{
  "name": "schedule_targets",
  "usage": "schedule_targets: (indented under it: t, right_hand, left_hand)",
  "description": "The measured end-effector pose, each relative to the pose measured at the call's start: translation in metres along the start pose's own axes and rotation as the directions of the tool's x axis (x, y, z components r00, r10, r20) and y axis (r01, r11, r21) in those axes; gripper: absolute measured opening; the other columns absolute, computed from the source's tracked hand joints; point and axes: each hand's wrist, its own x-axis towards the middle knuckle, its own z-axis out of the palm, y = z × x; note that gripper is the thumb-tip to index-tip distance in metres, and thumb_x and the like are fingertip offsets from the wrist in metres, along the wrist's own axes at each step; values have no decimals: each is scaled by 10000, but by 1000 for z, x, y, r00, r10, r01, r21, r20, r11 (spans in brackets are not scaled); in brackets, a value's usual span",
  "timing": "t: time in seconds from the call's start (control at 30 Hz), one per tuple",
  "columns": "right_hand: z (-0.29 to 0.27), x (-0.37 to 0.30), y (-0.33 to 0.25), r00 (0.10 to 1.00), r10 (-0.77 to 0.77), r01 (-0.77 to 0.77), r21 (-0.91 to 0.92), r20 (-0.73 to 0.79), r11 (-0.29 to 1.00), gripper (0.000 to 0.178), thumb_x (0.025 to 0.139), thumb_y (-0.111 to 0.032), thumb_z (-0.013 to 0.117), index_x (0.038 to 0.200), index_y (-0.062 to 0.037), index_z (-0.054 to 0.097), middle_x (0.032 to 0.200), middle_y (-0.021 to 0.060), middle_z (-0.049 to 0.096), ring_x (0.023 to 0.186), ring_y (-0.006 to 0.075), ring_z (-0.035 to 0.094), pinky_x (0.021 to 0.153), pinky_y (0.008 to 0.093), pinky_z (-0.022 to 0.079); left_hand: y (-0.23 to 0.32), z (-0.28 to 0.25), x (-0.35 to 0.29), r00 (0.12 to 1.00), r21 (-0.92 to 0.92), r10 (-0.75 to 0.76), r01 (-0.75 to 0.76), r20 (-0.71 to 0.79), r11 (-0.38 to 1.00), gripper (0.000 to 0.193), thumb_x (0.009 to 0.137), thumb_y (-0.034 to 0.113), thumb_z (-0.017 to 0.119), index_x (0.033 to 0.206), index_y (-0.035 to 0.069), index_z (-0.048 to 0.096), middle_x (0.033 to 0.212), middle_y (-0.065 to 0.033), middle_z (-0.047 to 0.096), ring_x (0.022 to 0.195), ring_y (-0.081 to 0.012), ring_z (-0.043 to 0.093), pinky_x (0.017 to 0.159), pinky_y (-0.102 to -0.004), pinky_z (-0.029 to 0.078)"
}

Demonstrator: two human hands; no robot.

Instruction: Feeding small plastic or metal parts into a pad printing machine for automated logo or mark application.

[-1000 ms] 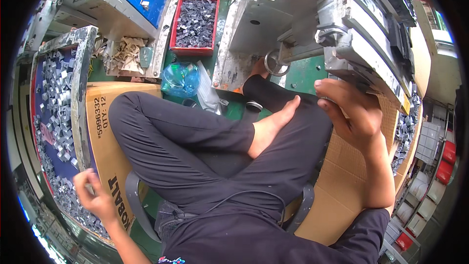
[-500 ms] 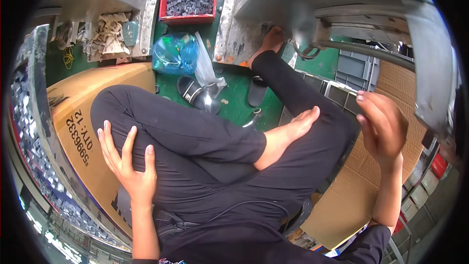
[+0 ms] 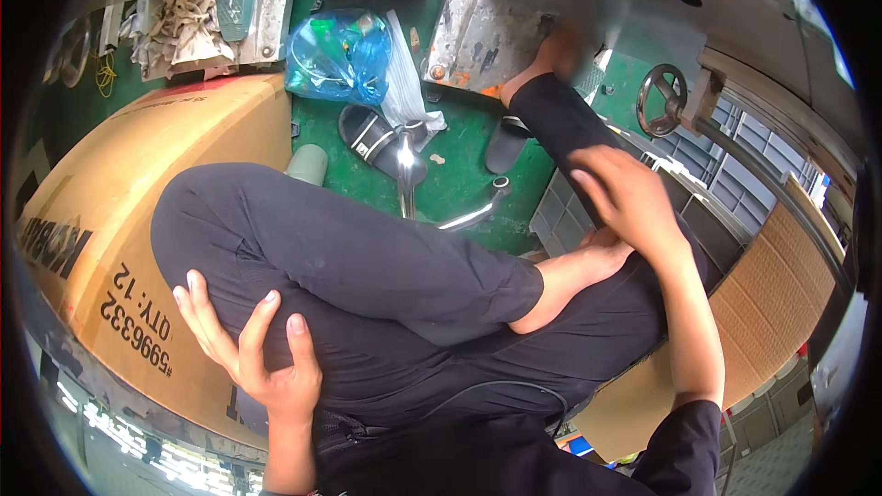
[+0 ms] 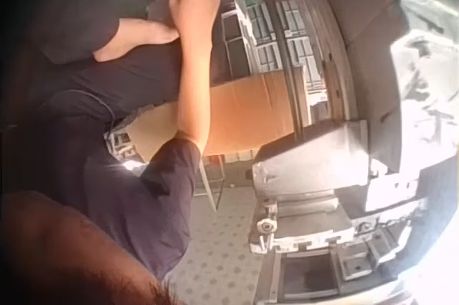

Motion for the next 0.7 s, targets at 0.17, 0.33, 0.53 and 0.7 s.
schedule_targets:
  t: [0.17,0.33,0.53,0.7]
  right_hand:
    - [112,79,44,895,5,-12,12,446,1000,385,1001,-214,632,1370,-106,610,1290,146,675,1192,354,665,969,476,551]
    - [244,176,58,786,162,-124,-105,597,987,558,1013,-211,592,1546,-158,433,1444,252,558,1274,432,612,1048,516,505]
    - [313,235,25,755,339,-141,-366,562,920,531,1001,-181,557,1519,-281,491,1638,136,351,1398,385,513,989,612,527]
    - [343,242,28,836,311,-77,-465,452,882,407,1011,-227,558,1418,-221,567,1477,93,486,1326,345,560,958,648,517]
  left_hand:
    - [3,6,8,1000,2,-1,1,-3,1000,216,929,105,697,1142,69,695,1638,-300,370,1555,-521,244,1251,-634,163]
    - [3,10,12,1000,12,-19,19,-12,1000,205,928,138,694,1124,81,689,1626,-322,375,1543,-544,252,1243,-642,175]
    - [0,10,10,997,85,-75,73,23,994,208,905,220,697,1067,90,676,1592,-346,408,1522,-562,282,1233,-636,197]
    - [2,14,18,995,81,-93,92,17,993,199,891,219,696,1041,90,672,1592,-341,413,1520,-560,291,1232,-625,198]
